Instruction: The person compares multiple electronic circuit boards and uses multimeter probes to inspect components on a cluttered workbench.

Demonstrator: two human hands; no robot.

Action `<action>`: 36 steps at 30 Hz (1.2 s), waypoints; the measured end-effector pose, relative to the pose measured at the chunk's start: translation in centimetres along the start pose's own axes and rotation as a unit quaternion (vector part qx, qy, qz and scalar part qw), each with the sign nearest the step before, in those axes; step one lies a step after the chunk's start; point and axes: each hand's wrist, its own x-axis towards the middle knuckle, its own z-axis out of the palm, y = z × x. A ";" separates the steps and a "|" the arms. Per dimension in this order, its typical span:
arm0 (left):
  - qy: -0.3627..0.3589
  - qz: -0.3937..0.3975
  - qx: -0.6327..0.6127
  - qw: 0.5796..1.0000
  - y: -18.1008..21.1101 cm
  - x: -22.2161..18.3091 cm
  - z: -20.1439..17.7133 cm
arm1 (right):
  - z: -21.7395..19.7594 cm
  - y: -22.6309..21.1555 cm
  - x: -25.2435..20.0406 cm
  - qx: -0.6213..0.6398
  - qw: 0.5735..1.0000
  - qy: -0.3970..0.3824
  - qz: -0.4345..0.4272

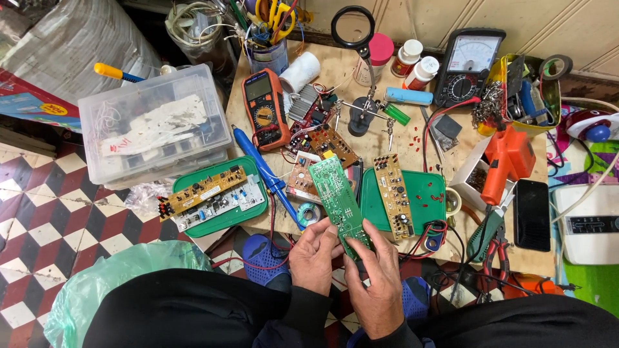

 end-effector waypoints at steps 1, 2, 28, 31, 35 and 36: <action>-0.003 0.001 -0.003 1.000 0.0 0.0 0.0 | 0.0 0.1 0.0 -0.001 1.000 0.003 -0.003; -0.003 0.000 -0.003 1.000 0.1 -0.1 0.0 | 0.1 0.2 -0.1 -0.001 1.000 0.003 -0.003; -0.048 -0.059 0.053 0.996 -0.5 1.7 3.4 | 1.9 3.5 0.6 -0.011 0.996 -0.005 0.090; -0.055 -0.045 0.013 0.997 -4.1 4.3 3.4 | 3.1 5.7 0.4 -0.043 0.995 0.017 0.087; -0.055 -0.065 0.049 0.995 -2.6 3.7 4.5 | 3.1 6.1 0.6 -0.037 0.994 0.028 0.103; -0.062 -0.060 0.045 0.995 -2.7 3.8 4.6 | 3.2 6.4 0.6 -0.040 0.993 0.029 0.106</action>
